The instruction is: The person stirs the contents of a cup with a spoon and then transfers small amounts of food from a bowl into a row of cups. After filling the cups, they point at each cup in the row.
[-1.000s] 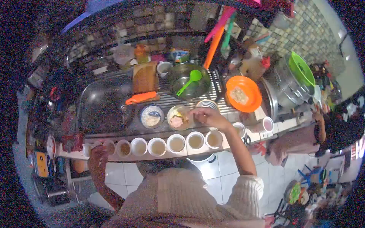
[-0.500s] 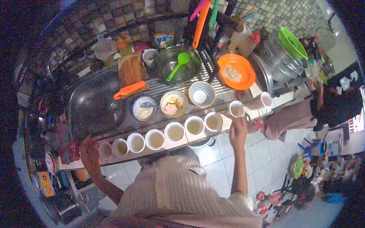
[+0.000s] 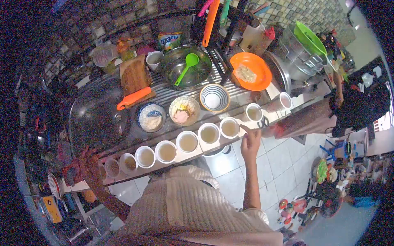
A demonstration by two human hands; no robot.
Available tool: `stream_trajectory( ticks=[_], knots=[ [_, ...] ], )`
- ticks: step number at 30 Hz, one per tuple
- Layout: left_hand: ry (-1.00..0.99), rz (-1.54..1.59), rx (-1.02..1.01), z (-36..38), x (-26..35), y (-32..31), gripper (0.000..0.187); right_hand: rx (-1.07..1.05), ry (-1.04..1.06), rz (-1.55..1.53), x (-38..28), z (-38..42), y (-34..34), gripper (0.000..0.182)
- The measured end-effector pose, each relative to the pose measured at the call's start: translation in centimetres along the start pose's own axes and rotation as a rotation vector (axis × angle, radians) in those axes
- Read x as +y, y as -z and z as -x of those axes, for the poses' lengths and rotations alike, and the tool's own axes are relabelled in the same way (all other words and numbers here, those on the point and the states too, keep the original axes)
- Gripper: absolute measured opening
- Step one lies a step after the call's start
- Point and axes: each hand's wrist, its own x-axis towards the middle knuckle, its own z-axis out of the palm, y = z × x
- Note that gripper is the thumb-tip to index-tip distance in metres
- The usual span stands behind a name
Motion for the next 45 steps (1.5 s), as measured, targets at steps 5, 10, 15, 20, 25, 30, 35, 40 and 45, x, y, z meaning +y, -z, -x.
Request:
stream_trajectory(
  ticks=[5,10,15,20,25,30,35,40,45],
  knots=[
    [-0.046,-0.024,-0.025,-0.5,0.9,-1.0,0.044,0.005,-0.017,0.011,0.0,0.3,-0.1,0.034],
    [-0.007,0.027,-0.051,-0.9,1.0,-1.2,0.045,0.042,-0.082,-0.021,-0.9,1.4,-0.1,0.032],
    [-0.160,-0.036,-0.125,-1.0,2.4,-1.8,0.046,0.059,-0.013,0.006,-0.9,2.7,-0.1,0.035],
    [-0.028,-0.078,-0.054,-0.5,0.8,-2.0,0.041,-0.029,-0.025,0.043,-1.6,3.9,-0.2,0.044],
    [-0.002,-0.014,-0.064,0.1,0.8,-1.7,0.039,-0.049,-0.041,0.113,-1.1,3.7,0.2,0.048],
    [0.008,0.015,-0.085,0.5,0.2,-1.1,0.038,0.004,-0.041,0.056,0.1,2.6,0.0,0.046],
    [-0.019,-0.132,-0.043,0.8,2.0,-2.2,0.038,-0.008,-0.165,-0.028,-0.1,1.5,0.0,0.043],
    [-0.031,-0.116,-0.032,0.5,1.1,-1.7,0.038,0.016,-0.046,-0.016,0.9,1.6,-0.6,0.041],
    [-0.163,-0.173,-0.032,-0.1,0.4,-1.5,0.039,0.026,-0.124,-0.100,1.1,1.4,-1.1,0.041]
  ],
)
